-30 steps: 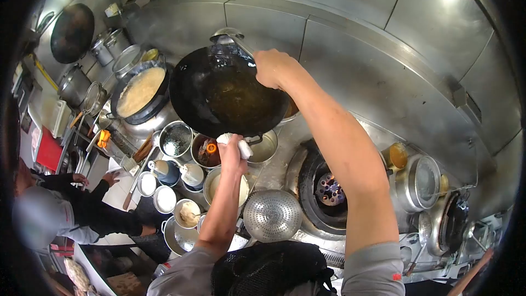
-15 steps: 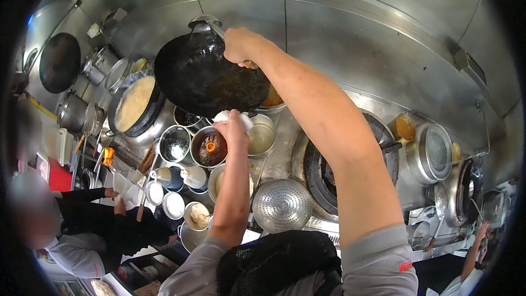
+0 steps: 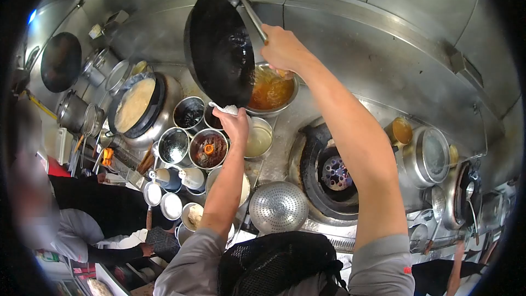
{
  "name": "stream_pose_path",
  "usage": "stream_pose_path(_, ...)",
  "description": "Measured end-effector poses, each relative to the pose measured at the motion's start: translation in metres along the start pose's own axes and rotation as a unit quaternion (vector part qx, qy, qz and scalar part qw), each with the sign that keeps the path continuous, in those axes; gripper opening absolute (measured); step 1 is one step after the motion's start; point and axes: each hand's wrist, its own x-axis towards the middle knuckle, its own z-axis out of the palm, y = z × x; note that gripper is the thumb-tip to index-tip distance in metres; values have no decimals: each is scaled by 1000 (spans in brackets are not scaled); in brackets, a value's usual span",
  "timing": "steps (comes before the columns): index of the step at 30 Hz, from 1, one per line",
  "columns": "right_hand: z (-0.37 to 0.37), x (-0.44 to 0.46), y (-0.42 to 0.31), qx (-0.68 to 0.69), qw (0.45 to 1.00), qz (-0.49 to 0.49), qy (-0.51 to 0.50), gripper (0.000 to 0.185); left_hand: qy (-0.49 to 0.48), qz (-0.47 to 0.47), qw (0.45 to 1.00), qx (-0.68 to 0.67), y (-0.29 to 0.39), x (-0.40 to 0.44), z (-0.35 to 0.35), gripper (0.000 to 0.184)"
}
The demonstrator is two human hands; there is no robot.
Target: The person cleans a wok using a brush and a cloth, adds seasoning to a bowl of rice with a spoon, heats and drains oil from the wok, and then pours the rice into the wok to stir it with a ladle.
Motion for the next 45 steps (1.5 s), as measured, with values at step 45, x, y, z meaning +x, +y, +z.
stream_pose_path(45, -28, -195, -5, 165, 963, 75, 200, 71, -67, 263, 948, 166, 49, -14, -57, 97)
